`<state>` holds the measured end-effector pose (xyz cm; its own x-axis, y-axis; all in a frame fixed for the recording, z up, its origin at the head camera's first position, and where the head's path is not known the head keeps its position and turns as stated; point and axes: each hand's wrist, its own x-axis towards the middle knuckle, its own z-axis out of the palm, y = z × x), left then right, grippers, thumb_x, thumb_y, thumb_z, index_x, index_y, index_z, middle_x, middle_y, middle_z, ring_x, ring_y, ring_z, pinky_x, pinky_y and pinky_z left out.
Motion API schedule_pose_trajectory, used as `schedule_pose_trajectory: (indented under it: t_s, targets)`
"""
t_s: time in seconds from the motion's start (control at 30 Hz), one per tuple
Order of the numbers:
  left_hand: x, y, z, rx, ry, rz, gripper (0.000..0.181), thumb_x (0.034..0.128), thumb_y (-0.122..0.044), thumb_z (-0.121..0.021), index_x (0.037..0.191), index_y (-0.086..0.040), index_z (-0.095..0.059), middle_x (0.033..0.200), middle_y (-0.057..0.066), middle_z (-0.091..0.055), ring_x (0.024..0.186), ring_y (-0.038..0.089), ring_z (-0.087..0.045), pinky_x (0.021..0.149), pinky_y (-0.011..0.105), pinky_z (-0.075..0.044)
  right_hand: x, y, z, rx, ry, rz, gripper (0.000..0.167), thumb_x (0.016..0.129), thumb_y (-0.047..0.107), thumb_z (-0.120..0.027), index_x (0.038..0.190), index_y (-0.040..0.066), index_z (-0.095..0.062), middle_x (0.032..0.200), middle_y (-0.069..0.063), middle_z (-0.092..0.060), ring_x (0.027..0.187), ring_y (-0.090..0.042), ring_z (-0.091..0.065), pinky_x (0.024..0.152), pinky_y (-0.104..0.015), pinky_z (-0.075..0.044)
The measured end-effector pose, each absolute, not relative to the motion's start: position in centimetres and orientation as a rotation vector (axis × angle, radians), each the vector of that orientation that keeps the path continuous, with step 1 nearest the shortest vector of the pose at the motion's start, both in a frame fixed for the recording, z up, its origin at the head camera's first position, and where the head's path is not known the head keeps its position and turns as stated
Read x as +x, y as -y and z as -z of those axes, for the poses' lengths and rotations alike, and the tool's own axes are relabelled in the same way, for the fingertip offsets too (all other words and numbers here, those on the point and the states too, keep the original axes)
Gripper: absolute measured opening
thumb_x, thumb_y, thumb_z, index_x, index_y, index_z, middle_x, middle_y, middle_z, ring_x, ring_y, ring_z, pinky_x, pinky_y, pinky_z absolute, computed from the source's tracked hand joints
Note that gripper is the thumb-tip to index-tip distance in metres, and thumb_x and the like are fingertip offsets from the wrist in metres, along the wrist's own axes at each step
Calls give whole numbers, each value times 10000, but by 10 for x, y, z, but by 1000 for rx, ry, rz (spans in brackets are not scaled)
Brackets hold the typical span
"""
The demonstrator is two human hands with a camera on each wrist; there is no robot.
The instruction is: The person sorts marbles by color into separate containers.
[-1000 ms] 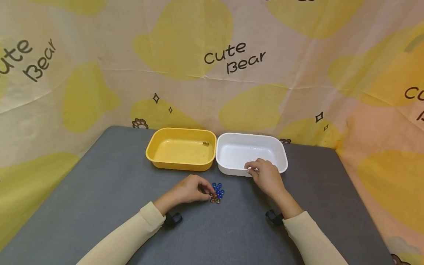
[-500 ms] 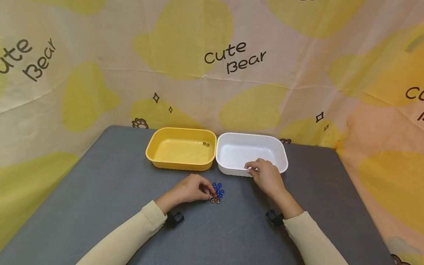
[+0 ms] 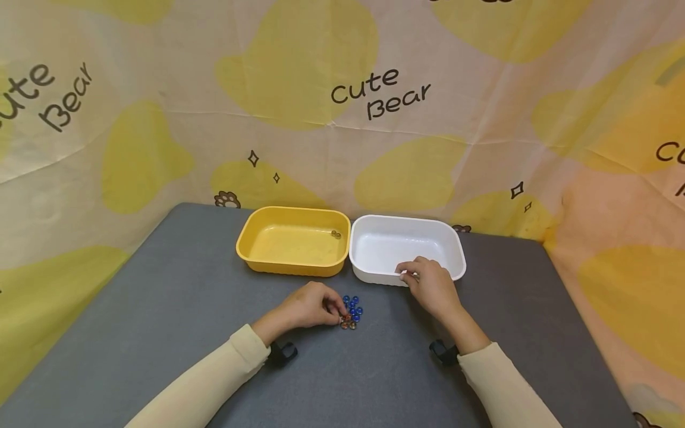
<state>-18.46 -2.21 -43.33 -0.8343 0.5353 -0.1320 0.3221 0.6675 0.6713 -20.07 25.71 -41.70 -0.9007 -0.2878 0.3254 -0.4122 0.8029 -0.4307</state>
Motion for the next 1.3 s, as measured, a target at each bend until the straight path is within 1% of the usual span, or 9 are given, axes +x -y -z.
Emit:
schedule_pose_trajectory:
  t_s: [0.47, 0.73, 0.97, 1.3]
  targets:
    - [-190, 31, 429, 689, -2526, -1035, 55, 793, -180, -764, 815, -228, -749, 730, -122, -677, 665, 15, -583, 628, 203, -464, -201, -258, 418, 529, 2749, -738, 140, 826, 63, -725, 944, 133, -752, 795, 12, -665, 799, -227, -660, 712, -409, -510]
    - [-194, 37, 431, 665, -2539, -1078, 57, 797, -196, -769, 831, -236, -748, 760, -133, -689, 697, 4, -602, 654, 206, -484, -201, -257, 417, 534, 2753, -743, 143, 827, 60, -724, 946, 135, -751, 790, 13, -661, 798, -224, -658, 716, -411, -514]
    - [-197, 39, 418, 634, -2534, -1156, 50, 814, -179, -757, 844, -214, -738, 784, -105, -700, 691, 40, -616, 610, 227, -495, -201, -257, 416, 536, 2765, -730, 141, 832, 67, -721, 955, 130, -751, 793, 7, -659, 799, -228, -658, 712, -408, -511]
    - [-206, 41, 399, 631, -2568, -1176, 51, 820, -203, -750, 856, -235, -734, 796, -120, -699, 733, 46, -635, 661, 235, -518, -201, -257, 415, 547, 2772, -736, 135, 832, 69, -720, 951, 129, -748, 791, 8, -662, 789, -217, -649, 710, -398, -504]
